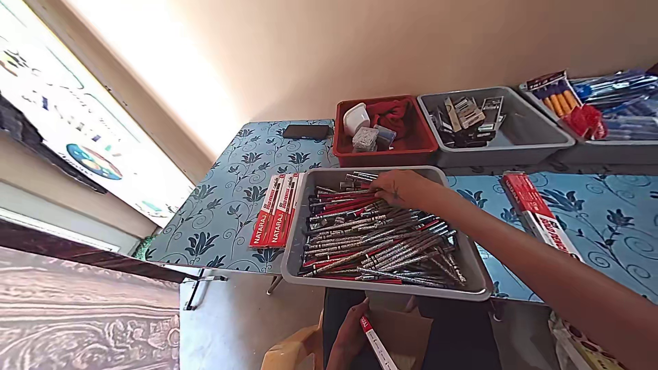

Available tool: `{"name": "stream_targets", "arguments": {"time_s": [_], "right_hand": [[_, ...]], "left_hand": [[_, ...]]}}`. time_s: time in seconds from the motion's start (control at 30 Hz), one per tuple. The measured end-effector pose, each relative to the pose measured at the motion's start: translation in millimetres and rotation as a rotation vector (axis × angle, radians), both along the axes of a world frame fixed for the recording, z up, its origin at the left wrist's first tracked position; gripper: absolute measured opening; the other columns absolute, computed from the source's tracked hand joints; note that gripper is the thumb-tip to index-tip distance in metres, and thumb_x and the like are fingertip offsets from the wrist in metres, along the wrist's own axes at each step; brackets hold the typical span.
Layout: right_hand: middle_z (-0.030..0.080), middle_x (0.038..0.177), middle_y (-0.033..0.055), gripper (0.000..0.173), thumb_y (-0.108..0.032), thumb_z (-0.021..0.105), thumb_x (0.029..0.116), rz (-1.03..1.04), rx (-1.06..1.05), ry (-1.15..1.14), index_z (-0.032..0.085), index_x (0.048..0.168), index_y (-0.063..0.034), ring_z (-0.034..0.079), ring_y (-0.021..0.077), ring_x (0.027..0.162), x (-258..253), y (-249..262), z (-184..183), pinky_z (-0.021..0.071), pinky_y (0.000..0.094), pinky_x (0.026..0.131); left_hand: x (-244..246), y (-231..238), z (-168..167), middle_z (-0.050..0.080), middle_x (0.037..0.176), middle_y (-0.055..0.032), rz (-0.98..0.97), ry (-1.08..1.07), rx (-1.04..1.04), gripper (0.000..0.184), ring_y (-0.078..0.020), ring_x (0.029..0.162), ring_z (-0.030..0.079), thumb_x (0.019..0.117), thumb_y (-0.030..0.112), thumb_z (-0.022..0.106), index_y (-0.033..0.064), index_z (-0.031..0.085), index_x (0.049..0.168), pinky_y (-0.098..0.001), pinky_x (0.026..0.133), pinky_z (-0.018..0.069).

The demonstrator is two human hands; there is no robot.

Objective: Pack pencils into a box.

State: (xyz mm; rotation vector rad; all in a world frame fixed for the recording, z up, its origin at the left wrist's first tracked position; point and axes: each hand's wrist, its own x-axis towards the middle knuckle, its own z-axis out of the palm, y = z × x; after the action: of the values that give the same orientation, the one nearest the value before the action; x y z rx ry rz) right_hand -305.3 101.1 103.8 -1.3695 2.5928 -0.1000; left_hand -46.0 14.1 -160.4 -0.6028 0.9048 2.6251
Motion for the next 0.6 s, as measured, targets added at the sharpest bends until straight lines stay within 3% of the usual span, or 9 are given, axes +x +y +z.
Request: {"name": "stream_targets", "arguments": {"time_s": [0.17, 0.37, 0.47, 0.53, 0.6], "right_hand": [[0.068, 0.109, 0.0198, 0.026, -0.016, 0.053, 0.1057, -0.060, 0.062, 0.112, 0.071, 0.117, -0.0003, 0.067, 0.0369, 0.105, -1.4, -8.1, -7.9, 0.0531, 0.0537, 0.087], [0.067, 0.113, 0.0203, 0.027, -0.019, 0.055, 0.1063, -0.035, 0.174, 0.128, 0.070, 0.120, -0.0014, 0.066, 0.0372, 0.109, -1.8, -13.8, -5.1, 0.0528, 0.0533, 0.091], [0.067, 0.111, 0.0221, 0.021, -0.011, 0.058, 0.1034, 0.076, 0.196, 0.210, 0.070, 0.111, 0.0043, 0.065, 0.0393, 0.109, -5.3, -18.0, -7.2, 0.0522, 0.0529, 0.089], [0.067, 0.108, 0.0222, 0.019, -0.009, 0.058, 0.1010, 0.158, 0.136, 0.260, 0.070, 0.107, 0.0056, 0.065, 0.0396, 0.109, -9.1, -13.9, -5.6, 0.0511, 0.0520, 0.088], [0.067, 0.106, 0.0233, 0.020, -0.010, 0.059, 0.1012, 0.156, 0.022, 0.298, 0.068, 0.106, 0.0070, 0.066, 0.0410, 0.105, -7.4, -1.9, -0.3, 0.0524, 0.0538, 0.086]], "left_hand": [[1.4, -1.4, -0.3, 0.060, 0.061, 0.0049, -0.001, 0.011, -0.016, 0.044, -0.0023, 0.054, 0.057, 0.1097, 0.019, 0.035, 0.0157, 0.061, 0.075, -0.0183, 0.055, 0.0515], [0.6, -1.2, -5.6, 0.057, 0.059, 0.0055, 0.000, -0.017, -0.009, 0.045, -0.0024, 0.051, 0.055, 0.1096, 0.019, 0.036, 0.0165, 0.058, 0.071, -0.0179, 0.053, 0.0494], [-0.9, -1.3, -6.5, 0.057, 0.058, 0.0053, -0.011, -0.005, -0.012, 0.045, -0.0027, 0.051, 0.055, 0.1095, 0.020, 0.035, 0.0165, 0.058, 0.071, -0.0181, 0.054, 0.0495], [1.7, -2.3, 1.6, 0.058, 0.061, 0.0050, -0.007, 0.008, -0.017, 0.044, -0.0026, 0.053, 0.056, 0.1097, 0.021, 0.034, 0.0157, 0.060, 0.074, -0.0180, 0.055, 0.0503], [6.7, -4.6, 14.9, 0.066, 0.070, 0.0046, 0.005, 0.036, -0.003, 0.041, -0.0017, 0.062, 0.063, 0.1104, 0.021, 0.032, 0.0150, 0.065, 0.086, -0.0176, 0.062, 0.0550]]}}
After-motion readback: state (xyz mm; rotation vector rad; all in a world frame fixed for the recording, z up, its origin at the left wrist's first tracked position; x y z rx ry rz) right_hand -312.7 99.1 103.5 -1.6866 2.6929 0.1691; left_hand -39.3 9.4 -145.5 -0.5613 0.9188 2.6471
